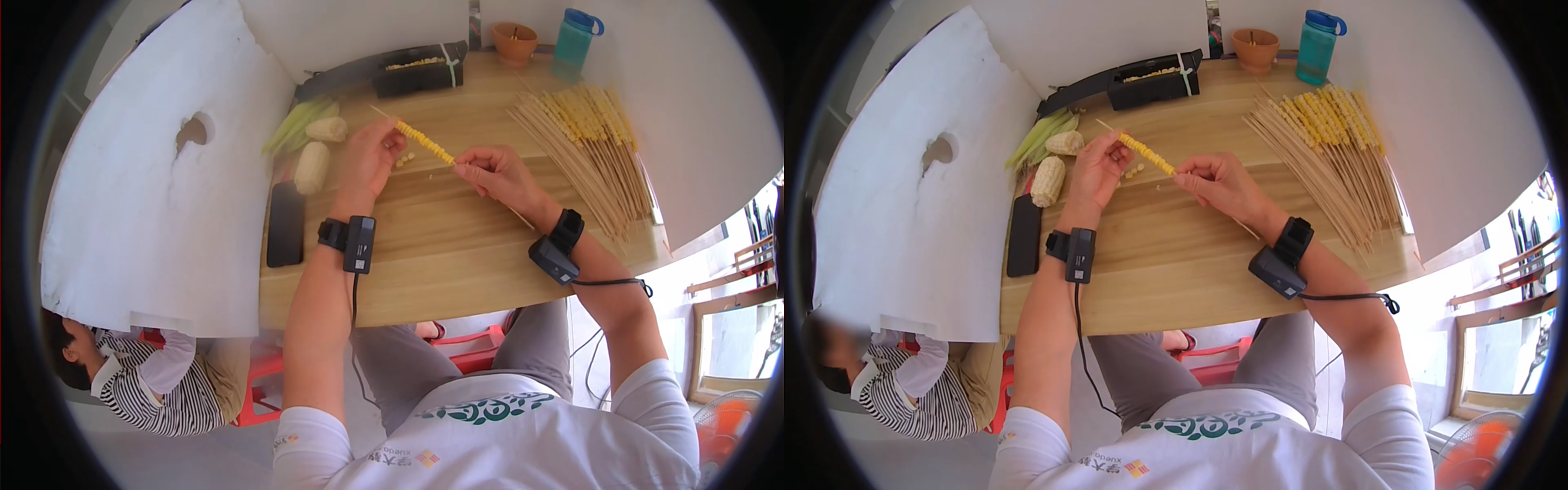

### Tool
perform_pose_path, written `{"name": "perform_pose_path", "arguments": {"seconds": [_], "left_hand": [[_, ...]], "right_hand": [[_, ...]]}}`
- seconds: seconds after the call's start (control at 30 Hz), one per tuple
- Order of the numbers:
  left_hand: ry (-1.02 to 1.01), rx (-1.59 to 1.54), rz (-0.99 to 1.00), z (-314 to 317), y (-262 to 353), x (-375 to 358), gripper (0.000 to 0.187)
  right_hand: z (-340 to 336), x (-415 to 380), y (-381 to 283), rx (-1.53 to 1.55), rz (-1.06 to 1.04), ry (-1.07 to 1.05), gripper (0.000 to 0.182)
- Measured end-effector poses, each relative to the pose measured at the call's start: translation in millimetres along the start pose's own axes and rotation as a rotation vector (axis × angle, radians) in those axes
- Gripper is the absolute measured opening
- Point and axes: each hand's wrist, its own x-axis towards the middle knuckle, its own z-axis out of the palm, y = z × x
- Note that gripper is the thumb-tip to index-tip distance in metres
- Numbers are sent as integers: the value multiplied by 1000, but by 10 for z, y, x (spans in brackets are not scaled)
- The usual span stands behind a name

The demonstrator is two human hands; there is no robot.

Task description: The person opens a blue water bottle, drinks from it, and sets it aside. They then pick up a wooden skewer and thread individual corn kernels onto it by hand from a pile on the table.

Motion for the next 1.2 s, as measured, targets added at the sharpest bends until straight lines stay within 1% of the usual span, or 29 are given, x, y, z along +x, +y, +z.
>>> {"name": "perform_pose_path", "arguments": {"seconds": [0.13,0.2,0.23,0.3,0.33,0.4,0.43,0.5,0.53,0.6,0.63,0.7,0.73,0.8,0.83,0.87,0.9,0.93,1.0,1.03,1.1,1.2], "left_hand": [[-24,27,-9,-26,13,2,14],[51,185,-88,40,121,-26,17],[52,185,-89,35,158,-28,17],[11,431,-14,24,248,-28,20],[10,432,-15,-24,257,-23,20],[27,794,101,-106,250,-17,20],[25,794,100,-121,239,-16,20],[-122,1071,84,-150,213,-9,19],[-123,1071,83,-114,205,-29,19],[-140,1428,106,-31,159,-74,19],[-141,1429,105,-30,130,-68,19],[-148,1479,192,-30,80,-53,20],[-148,1480,192,-26,60,-46,20],[-168,1488,249,-32,42,-39,16],[-164,1488,253,-52,44,-41,16],[-166,1399,207,-66,63,-34,16],[-170,1310,162,-75,81,-19,15],[-167,1310,168,-151,93,24,15],[79,1140,238,-356,160,104,15],[85,1142,243,-370,219,83,15],[221,807,195,-401,323,37,17],[204,781,199,-590,229,133,20]], "right_hand": [[-5,7,21,-3,15,9,17],[-7,2,-2,4,18,21,17],[-6,1,-11,10,18,32,18],[-16,24,20,23,21,55,17],[-27,35,40,34,23,77,17],[-57,49,75,28,21,95,16],[-65,47,82,22,20,113,15],[-74,41,66,14,36,119,15],[-78,41,55,6,52,123,14],[-72,34,31,3,54,120,14],[-67,27,26,-1,58,115,14],[-62,27,25,1,66,109,13],[-61,27,27,3,74,102,13],[-64,31,55,-15,62,96,13],[-65,40,54,-35,50,91,13],[-62,47,27,-40,43,88,13],[-51,36,-5,-49,70,96,13],[-46,21,-23,-56,101,104,13],[-62,11,-17,-49,102,90,14],[-59,16,-27,-39,103,76,14],[-35,-13,-87,-48,109,46,14],[-4,-2,-79,-36,110,-7,15]]}}
